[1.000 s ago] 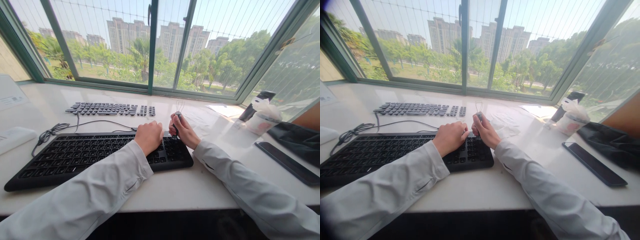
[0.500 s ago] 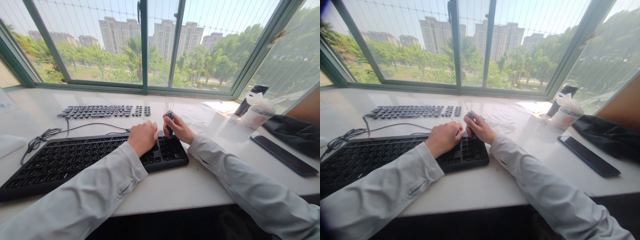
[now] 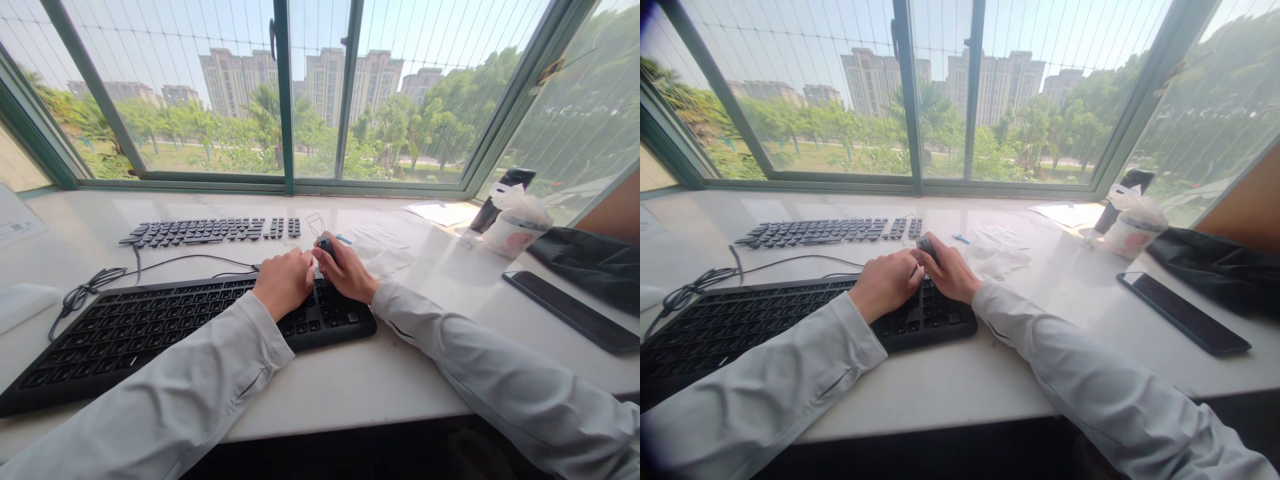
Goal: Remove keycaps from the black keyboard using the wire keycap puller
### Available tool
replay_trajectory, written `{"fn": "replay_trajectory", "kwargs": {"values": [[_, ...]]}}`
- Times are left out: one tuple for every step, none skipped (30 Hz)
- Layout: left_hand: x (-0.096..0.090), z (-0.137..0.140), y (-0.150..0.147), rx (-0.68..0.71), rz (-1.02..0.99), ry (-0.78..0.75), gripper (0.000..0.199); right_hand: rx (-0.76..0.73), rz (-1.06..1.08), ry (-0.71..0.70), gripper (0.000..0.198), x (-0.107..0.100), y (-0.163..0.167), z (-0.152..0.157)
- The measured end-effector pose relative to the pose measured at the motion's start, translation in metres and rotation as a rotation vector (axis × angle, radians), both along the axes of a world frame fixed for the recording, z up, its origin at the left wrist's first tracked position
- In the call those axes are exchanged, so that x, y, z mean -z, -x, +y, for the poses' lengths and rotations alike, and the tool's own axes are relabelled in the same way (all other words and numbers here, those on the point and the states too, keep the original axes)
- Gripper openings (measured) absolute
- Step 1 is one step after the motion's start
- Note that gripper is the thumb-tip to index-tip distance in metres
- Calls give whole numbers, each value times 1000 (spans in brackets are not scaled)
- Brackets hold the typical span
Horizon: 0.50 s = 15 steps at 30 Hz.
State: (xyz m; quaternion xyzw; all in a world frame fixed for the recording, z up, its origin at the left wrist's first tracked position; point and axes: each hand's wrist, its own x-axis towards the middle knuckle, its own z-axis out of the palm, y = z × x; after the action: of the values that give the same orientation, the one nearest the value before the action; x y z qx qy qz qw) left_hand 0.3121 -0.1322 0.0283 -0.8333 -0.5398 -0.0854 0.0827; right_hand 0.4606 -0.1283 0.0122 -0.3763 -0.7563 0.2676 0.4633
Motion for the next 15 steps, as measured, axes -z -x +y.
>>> {"fn": "replay_trajectory", "kwargs": {"values": [[0, 0, 0, 3, 3, -4, 33, 17, -6, -19, 25, 0, 1, -1], [0, 0, 0, 5, 5, -9, 33, 32, 0, -25, 24, -1, 1, -1], [1, 1, 0, 7, 6, -15, 33, 44, 10, -25, 24, -1, 2, -1], [1, 1, 0, 8, 7, -19, 33, 51, 17, -23, 24, -1, 2, -1], [2, 1, 0, 10, 7, -22, 33, 56, 20, -22, 24, -1, 3, -1], [2, 1, 0, 11, 7, -24, 33, 57, 20, -20, 24, 0, 3, 0], [2, 1, 0, 14, 6, -26, 34, 57, 18, -18, 25, 0, 3, 0], [2, 1, 1, 16, 5, -26, 34, 57, 18, -14, 25, 0, 3, 0], [2, 1, 0, 16, 2, -26, 34, 57, 19, -9, 26, 1, 3, 1], [2, 1, 0, 15, 0, -24, 35, 56, 23, -3, 27, 1, 2, 1], [2, 1, 0, 13, -2, -21, 35, 54, 29, 4, 28, 1, 1, 2], [2, 0, 0, 10, -4, -18, 35, 50, 36, 12, 29, 2, 0, 3], [1, 0, 0, 6, -7, -15, 35, 44, 48, 21, 31, 2, -1, 4], [1, -1, -1, 3, -8, -12, 34, 37, 61, 30, 33, 2, -2, 4], [0, -1, -1, 2, -9, -7, 33, 22, 74, 47, 35, 2, -3, 5]]}}
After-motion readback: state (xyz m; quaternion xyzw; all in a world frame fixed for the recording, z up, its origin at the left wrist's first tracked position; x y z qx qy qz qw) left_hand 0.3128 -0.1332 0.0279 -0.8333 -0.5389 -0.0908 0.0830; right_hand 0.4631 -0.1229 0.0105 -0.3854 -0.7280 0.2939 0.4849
